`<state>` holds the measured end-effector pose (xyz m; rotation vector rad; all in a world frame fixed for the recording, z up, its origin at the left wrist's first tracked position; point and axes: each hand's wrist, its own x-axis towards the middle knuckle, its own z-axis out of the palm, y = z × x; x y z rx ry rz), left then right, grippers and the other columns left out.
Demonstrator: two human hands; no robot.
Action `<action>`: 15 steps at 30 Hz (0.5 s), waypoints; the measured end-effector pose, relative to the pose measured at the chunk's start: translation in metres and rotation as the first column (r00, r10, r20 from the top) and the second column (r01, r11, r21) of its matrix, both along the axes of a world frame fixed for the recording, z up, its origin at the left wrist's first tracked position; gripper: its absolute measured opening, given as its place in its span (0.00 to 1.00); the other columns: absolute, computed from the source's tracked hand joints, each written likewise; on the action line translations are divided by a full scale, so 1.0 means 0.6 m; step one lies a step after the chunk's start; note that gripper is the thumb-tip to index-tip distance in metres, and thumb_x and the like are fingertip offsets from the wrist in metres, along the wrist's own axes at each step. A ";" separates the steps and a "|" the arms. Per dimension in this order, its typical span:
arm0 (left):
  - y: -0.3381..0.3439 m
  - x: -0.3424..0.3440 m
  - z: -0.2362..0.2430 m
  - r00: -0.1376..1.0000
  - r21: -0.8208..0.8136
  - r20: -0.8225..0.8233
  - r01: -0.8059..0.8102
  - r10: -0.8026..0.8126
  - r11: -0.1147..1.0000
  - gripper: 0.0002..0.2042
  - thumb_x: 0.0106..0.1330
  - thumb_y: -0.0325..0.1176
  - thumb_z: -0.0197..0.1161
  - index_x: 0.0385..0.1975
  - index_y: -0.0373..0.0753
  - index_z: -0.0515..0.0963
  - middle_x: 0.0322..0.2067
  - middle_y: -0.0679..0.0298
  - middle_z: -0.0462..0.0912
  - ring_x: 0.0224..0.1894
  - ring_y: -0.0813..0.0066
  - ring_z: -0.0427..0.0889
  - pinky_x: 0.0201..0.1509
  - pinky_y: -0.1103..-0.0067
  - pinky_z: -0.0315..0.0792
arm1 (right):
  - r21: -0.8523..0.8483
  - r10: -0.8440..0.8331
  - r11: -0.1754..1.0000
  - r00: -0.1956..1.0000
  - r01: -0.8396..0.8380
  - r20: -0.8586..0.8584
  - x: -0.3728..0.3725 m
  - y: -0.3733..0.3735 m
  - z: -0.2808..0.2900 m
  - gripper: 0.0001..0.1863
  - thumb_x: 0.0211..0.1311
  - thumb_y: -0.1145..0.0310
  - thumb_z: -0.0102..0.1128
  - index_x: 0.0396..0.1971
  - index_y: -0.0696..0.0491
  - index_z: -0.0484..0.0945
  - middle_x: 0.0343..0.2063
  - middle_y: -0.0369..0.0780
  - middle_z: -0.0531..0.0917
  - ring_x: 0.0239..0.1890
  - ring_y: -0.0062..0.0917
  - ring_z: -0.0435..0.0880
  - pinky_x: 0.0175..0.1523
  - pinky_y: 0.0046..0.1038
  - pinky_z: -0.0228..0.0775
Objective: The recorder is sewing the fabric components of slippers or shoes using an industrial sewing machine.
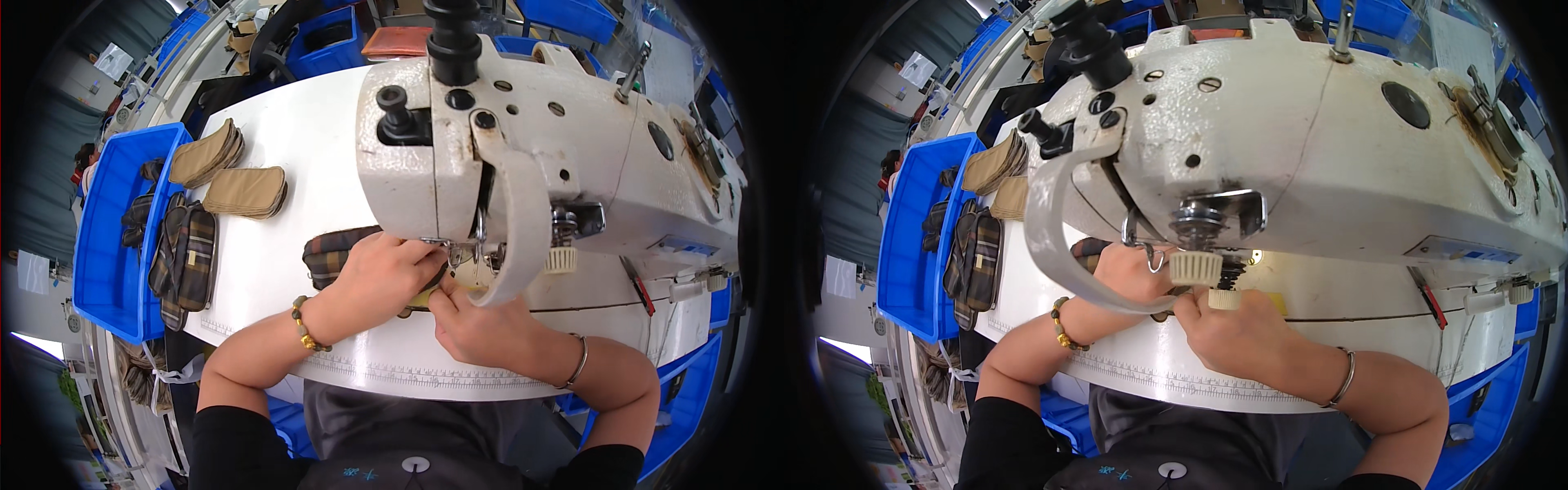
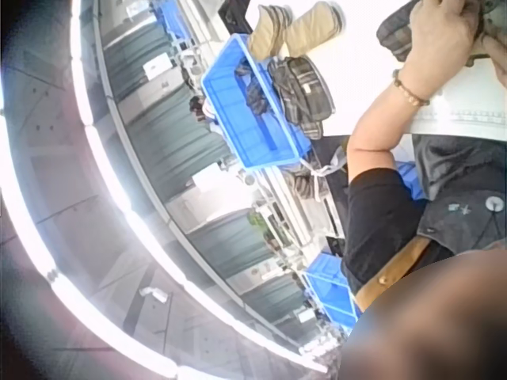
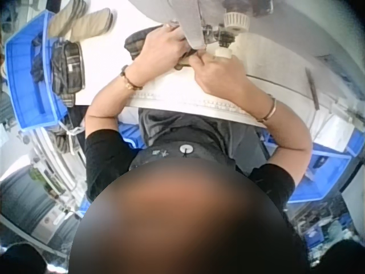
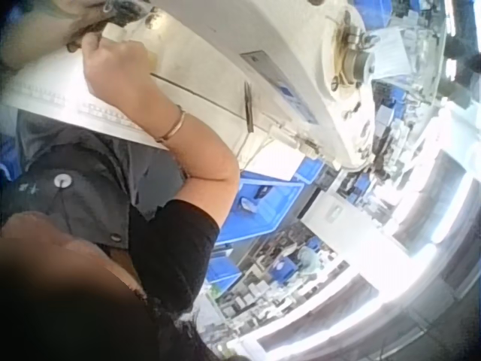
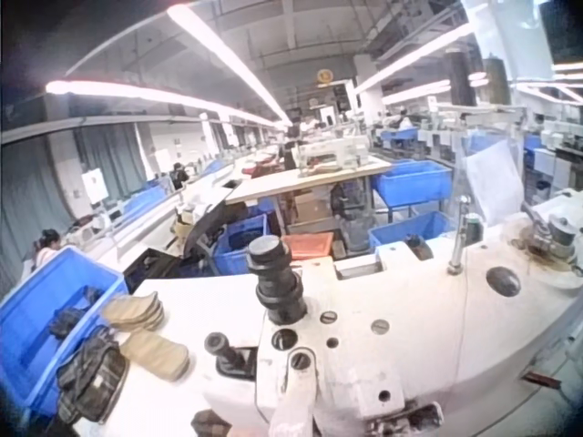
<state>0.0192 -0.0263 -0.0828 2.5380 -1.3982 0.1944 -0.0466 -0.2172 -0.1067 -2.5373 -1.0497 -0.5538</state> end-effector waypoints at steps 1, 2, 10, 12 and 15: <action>0.000 0.001 0.002 1.000 -0.001 0.001 -0.001 0.001 1.000 0.16 0.53 0.30 0.62 0.42 0.39 0.84 0.36 0.69 0.78 0.41 0.69 0.78 0.40 0.77 0.76 | -0.003 -0.001 1.000 1.000 0.001 -0.006 0.000 -0.001 0.000 0.06 0.46 0.71 0.60 0.26 0.53 0.74 0.19 0.36 0.77 0.12 0.22 0.73 0.14 0.27 0.61; 0.001 0.003 0.003 1.000 0.000 0.001 0.013 -0.013 1.000 0.16 0.53 0.30 0.62 0.43 0.39 0.84 0.36 0.69 0.78 0.41 0.69 0.79 0.40 0.77 0.76 | -0.005 -0.001 1.000 1.000 0.001 -0.006 0.001 0.000 -0.001 0.06 0.46 0.71 0.60 0.26 0.53 0.74 0.19 0.36 0.77 0.12 0.22 0.73 0.14 0.27 0.61; 0.003 0.003 0.008 1.000 0.044 -0.024 0.018 -0.017 0.999 0.16 0.54 0.31 0.61 0.43 0.40 0.84 0.35 0.69 0.79 0.41 0.70 0.79 0.41 0.77 0.75 | 0.029 0.012 1.000 1.000 -0.011 -0.020 0.000 0.000 0.000 0.06 0.46 0.72 0.60 0.26 0.53 0.74 0.19 0.36 0.77 0.12 0.23 0.73 0.14 0.27 0.60; 0.002 0.001 0.011 1.000 0.037 -0.017 0.005 -0.004 0.999 0.16 0.54 0.31 0.61 0.43 0.40 0.84 0.34 0.69 0.79 0.41 0.69 0.79 0.42 0.77 0.75 | 0.023 0.008 1.000 1.000 -0.008 -0.010 0.000 0.000 -0.001 0.06 0.46 0.72 0.60 0.26 0.54 0.75 0.20 0.37 0.79 0.11 0.23 0.73 0.14 0.27 0.60; 0.002 0.001 0.010 1.000 0.002 0.013 -0.004 0.004 1.000 0.15 0.53 0.31 0.62 0.42 0.40 0.84 0.35 0.68 0.79 0.41 0.69 0.79 0.42 0.77 0.75 | 0.005 -0.002 1.000 1.000 0.002 -0.023 -0.001 0.000 -0.005 0.07 0.47 0.73 0.59 0.28 0.55 0.76 0.23 0.40 0.83 0.12 0.22 0.74 0.14 0.27 0.60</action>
